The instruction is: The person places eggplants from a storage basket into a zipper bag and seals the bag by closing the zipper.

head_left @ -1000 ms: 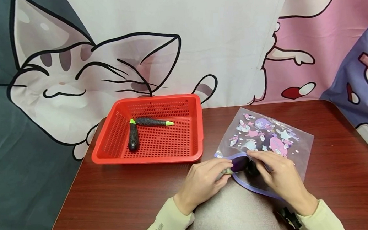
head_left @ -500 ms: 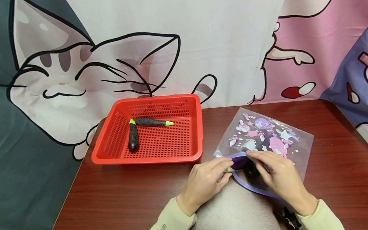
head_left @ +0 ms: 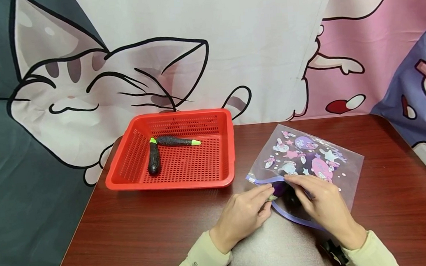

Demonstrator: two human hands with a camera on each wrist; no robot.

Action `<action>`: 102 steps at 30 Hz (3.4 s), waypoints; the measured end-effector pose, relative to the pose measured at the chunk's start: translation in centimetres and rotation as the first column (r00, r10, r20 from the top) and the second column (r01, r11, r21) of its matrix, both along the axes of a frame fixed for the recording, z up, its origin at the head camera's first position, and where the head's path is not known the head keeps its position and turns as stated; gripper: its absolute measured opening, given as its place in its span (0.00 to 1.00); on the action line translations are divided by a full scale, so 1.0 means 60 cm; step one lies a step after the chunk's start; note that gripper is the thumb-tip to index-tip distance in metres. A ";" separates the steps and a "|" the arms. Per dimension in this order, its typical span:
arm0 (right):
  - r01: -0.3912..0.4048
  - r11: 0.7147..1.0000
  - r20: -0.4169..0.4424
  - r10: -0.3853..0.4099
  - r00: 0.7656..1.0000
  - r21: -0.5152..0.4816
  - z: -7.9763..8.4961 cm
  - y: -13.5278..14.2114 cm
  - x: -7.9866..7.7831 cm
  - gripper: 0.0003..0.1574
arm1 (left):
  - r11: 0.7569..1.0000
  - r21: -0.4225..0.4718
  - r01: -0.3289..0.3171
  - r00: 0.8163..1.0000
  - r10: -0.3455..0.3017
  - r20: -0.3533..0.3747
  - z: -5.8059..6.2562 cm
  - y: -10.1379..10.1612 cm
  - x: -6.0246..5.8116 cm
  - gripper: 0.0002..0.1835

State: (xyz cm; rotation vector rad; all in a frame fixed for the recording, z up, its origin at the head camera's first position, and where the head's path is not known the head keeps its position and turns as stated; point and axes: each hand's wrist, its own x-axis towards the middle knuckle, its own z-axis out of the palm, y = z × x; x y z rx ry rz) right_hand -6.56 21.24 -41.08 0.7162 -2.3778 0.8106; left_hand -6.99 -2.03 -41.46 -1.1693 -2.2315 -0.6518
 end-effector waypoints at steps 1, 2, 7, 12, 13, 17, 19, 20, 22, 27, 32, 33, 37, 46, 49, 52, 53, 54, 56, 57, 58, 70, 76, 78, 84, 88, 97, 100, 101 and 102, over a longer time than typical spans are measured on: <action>0.001 1.000 0.000 -0.001 1.000 0.000 0.000 0.000 0.000 0.30 | 1.000 -0.004 -0.003 1.000 0.003 0.001 -0.001 0.001 0.001 0.18; 0.001 1.000 -0.002 -0.001 1.000 0.000 0.000 0.000 0.000 0.30 | 1.000 -0.004 -0.004 1.000 0.004 0.010 -0.001 0.002 0.002 0.18; 0.007 1.000 0.010 -0.007 1.000 0.003 0.002 -0.001 0.002 0.31 | 1.000 0.009 -0.008 0.999 0.008 0.050 -0.003 0.007 0.006 0.17; 0.009 1.000 0.018 -0.009 1.000 0.002 0.003 -0.002 0.003 0.32 | 0.999 0.012 -0.029 0.997 0.029 0.066 -0.005 0.015 0.009 0.18; 0.009 1.000 0.017 -0.009 1.000 0.001 0.003 -0.002 0.003 0.32 | 0.999 0.012 -0.034 0.997 0.033 0.072 -0.005 0.016 0.009 0.18; 0.010 1.000 0.014 -0.010 1.000 -0.001 0.003 -0.002 0.003 0.32 | 0.999 0.004 -0.041 0.994 0.040 0.103 -0.004 0.022 0.009 0.18; 0.011 1.000 0.012 -0.011 1.000 -0.001 0.003 -0.003 0.003 0.32 | 0.999 -0.003 -0.041 0.993 0.041 0.108 -0.004 0.025 0.009 0.18; 0.011 1.000 0.012 -0.011 1.000 -0.002 0.003 -0.003 0.002 0.32 | 0.999 -0.007 -0.040 0.993 0.040 0.112 -0.004 0.026 0.009 0.18; 0.012 1.000 0.011 -0.012 1.000 -0.001 0.003 -0.003 0.002 0.32 | 0.999 -0.015 -0.036 0.992 0.038 0.118 -0.003 0.028 0.009 0.18; 0.016 1.000 0.013 -0.016 1.000 -0.003 0.004 -0.003 0.003 0.32 | 0.997 -0.063 -0.032 0.993 0.039 0.115 -0.007 0.033 0.006 0.18; 0.018 1.000 0.008 -0.018 1.000 -0.002 0.005 -0.002 0.003 0.32 | 0.993 -0.115 -0.037 0.995 0.047 0.088 -0.011 0.038 0.002 0.17; 0.019 1.000 0.007 -0.019 1.000 -0.003 0.005 -0.002 0.003 0.32 | 0.992 -0.120 -0.038 0.995 0.048 0.088 -0.012 0.040 0.001 0.17; 0.021 1.000 0.002 -0.021 1.000 -0.006 0.005 -0.002 0.003 0.32 | 0.991 -0.124 -0.043 0.995 0.054 0.089 -0.015 0.048 -0.002 0.17; 0.023 1.000 -0.019 -0.023 1.000 -0.006 0.006 -0.002 0.002 0.31 | 0.981 -0.186 -0.058 0.992 0.077 0.095 -0.022 0.066 -0.009 0.16; 0.025 1.000 -0.016 -0.025 1.000 -0.005 0.007 -0.001 0.002 0.31 | 0.973 -0.222 -0.069 0.991 0.092 0.095 -0.021 0.071 -0.010 0.17; 0.025 1.000 -0.014 -0.025 1.000 -0.008 0.007 0.000 0.002 0.30 | 0.963 -0.257 -0.083 0.990 0.109 0.091 -0.019 0.076 -0.013 0.17; 0.024 1.000 -0.016 -0.024 1.000 -0.010 0.006 0.000 0.002 0.29 | 0.961 -0.264 -0.082 0.989 0.111 0.095 -0.017 0.077 -0.013 0.17; 0.023 1.000 -0.017 -0.023 1.000 -0.012 0.006 0.000 0.002 0.28 | 0.958 -0.273 -0.084 0.989 0.114 0.095 -0.016 0.079 -0.014 0.16; 0.020 1.000 -0.022 -0.020 1.000 -0.014 0.006 0.000 0.003 0.27 | 0.954 -0.288 -0.084 0.988 0.116 0.097 -0.015 0.083 -0.017 0.14; 0.022 1.000 -0.022 -0.022 1.000 -0.012 0.007 0.000 0.003 0.26 | 0.951 -0.297 -0.083 0.988 0.117 0.097 -0.014 0.084 -0.018 0.13; 0.021 1.000 -0.022 -0.021 1.000 -0.013 0.007 -0.001 0.003 0.26 | 0.948 -0.306 -0.083 0.988 0.118 0.097 -0.014 0.085 -0.019 0.12; 0.021 1.000 -0.015 -0.021 1.000 -0.014 0.006 -0.001 0.004 0.15 | 0.887 -0.448 -0.111 0.988 0.147 0.048 -0.009 0.100 -0.028 0.10; 0.018 1.000 -0.016 -0.018 1.000 -0.016 0.005 -0.001 0.004 0.27 | 0.866 -0.487 -0.114 0.992 0.126 -0.008 -0.010 0.106 -0.033 0.11; 0.016 1.000 -0.015 -0.017 1.000 -0.015 0.005 -0.001 0.004 0.25 | 0.856 -0.502 -0.123 0.992 0.125 -0.029 -0.010 0.108 -0.033 0.11; 0.014 1.000 -0.003 -0.014 1.000 -0.019 0.004 -0.001 0.005 0.27 | 0.843 -0.519 -0.137 0.990 0.126 -0.056 -0.013 0.111 -0.032 0.10; 0.018 1.000 0.005 -0.018 1.000 -0.020 0.005 -0.002 0.005 0.30 | 0.851 -0.511 -0.118 0.992 0.127 -0.018 -0.013 0.111 -0.031 0.10; 0.031 0.999 -0.001 -0.031 1.000 -0.010 0.006 -0.002 0.005 0.31 | 0.857 -0.505 -0.100 0.992 0.127 0.018 -0.009 0.109 -0.031 0.10; 0.030 0.999 -0.007 -0.030 1.000 -0.009 0.005 -0.002 0.005 0.30 | 0.858 -0.505 -0.092 0.990 0.132 0.043 -0.007 0.108 -0.030 0.11; 0.030 0.999 -0.010 -0.030 0.999 -0.010 0.005 -0.002 0.005 0.30 | 0.858 -0.506 -0.090 0.990 0.134 0.053 -0.007 0.107 -0.030 0.11; 0.030 0.999 -0.012 -0.030 0.999 -0.011 0.005 -0.002 0.005 0.30 | 0.858 -0.506 -0.087 0.989 0.136 0.061 -0.006 0.106 -0.029 0.11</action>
